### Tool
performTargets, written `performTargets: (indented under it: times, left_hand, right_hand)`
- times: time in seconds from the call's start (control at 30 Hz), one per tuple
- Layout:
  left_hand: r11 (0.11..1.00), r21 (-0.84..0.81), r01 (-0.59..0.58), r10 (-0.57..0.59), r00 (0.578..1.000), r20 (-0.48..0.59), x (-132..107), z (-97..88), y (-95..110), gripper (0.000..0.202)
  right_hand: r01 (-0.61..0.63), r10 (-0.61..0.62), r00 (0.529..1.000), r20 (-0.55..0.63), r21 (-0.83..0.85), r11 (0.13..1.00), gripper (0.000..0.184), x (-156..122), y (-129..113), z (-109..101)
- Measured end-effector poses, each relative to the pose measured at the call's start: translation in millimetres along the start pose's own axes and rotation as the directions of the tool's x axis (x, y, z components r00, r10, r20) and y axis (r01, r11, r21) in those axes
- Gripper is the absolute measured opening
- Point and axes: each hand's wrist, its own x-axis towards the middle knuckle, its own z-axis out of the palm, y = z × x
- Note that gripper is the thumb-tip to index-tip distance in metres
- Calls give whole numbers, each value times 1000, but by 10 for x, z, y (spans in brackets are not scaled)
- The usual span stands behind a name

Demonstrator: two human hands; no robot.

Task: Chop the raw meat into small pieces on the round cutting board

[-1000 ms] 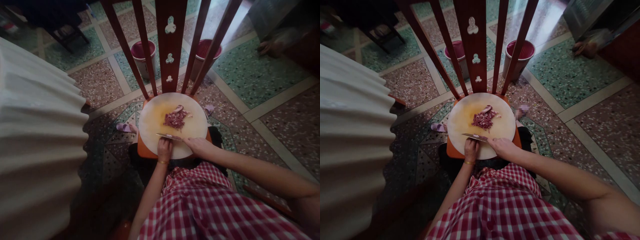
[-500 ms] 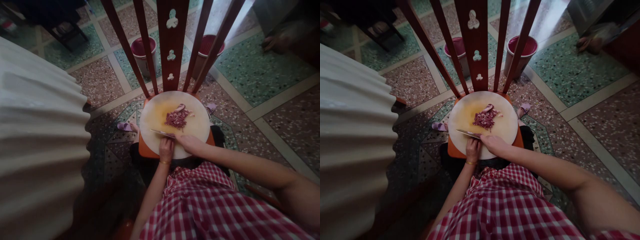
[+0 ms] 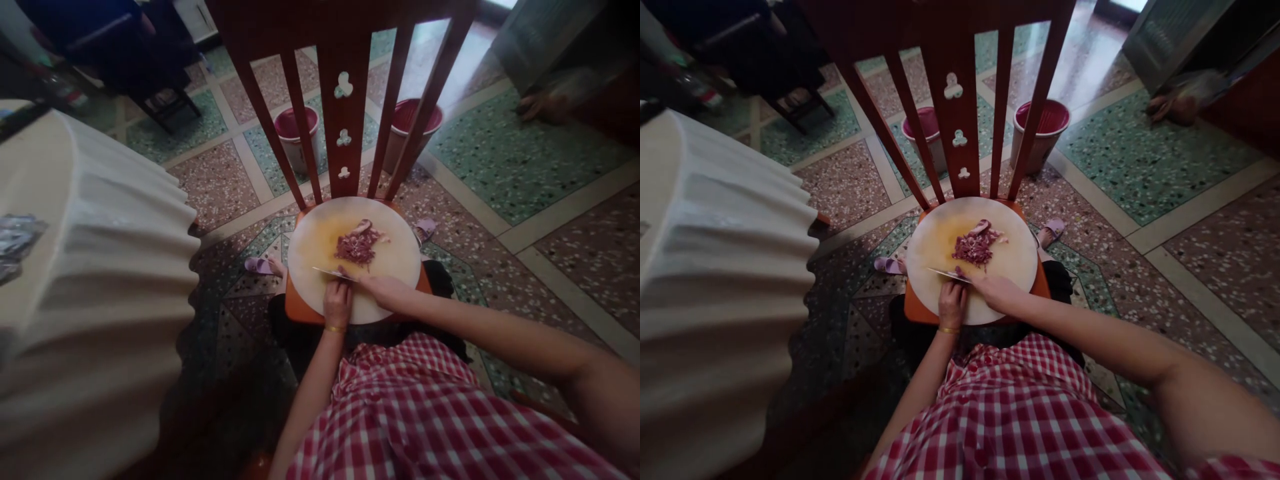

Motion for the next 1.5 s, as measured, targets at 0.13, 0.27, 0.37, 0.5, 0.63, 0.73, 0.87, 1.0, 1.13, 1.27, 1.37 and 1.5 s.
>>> performTargets:
  times: [0.13,0.27,0.37,0.5,0.63,0.73,0.87,1.0,1.13,1.27,1.37,1.5]
  left_hand:
    - [998,-54,11,-11,1000,-4,18,-26,23,19]
    - [999,-43,0,-1,1000,-23,1,-19,16,20]
    - [1000,-18,-13,13,999,-30,-12,-6,6,20]
    - [999,-3,-47,46,997,-55,-3,5,-3,21]
    - [999,11,-50,51,995,-89,5,9,-4,16]
    - [999,21,-39,41,996,-74,-3,3,1,17]
    - [1000,-7,-25,24,999,-22,-5,-6,3,21]
    - [999,32,-39,40,998,-47,2,14,-14,20]
    - [996,69,-47,52,997,-66,0,17,-20,14]
    - [998,-6,-69,68,992,-102,11,-23,5,17]
    - [994,-75,-77,67,990,-120,20,-39,23,17]
    - [996,-68,-60,55,996,-74,11,-32,21,16]
  right_hand:
    - [-131,137,989,47,-112,985,41,-323,127,-27]
    - [-92,101,993,64,-131,987,37,-412,-21,-137]
    - [-100,111,991,76,-136,986,38,-411,-71,-134]
    - [-78,84,995,61,-103,992,39,-203,-106,-82]
    - [-21,22,1000,11,-44,999,42,79,-206,-89]
    - [-12,13,1000,17,-38,999,43,-8,-148,-31]
    - [-94,102,992,75,-100,990,41,-279,23,104]
    - [-58,62,997,37,-92,994,41,-51,-83,97]
    - [25,-27,999,-46,-46,999,41,196,-194,-21]
    - [-59,62,997,39,-63,996,41,-97,-3,-108]
    - [-133,143,987,75,-122,984,39,-367,101,-144]
    - [-92,101,993,55,-149,985,41,-504,57,-127]
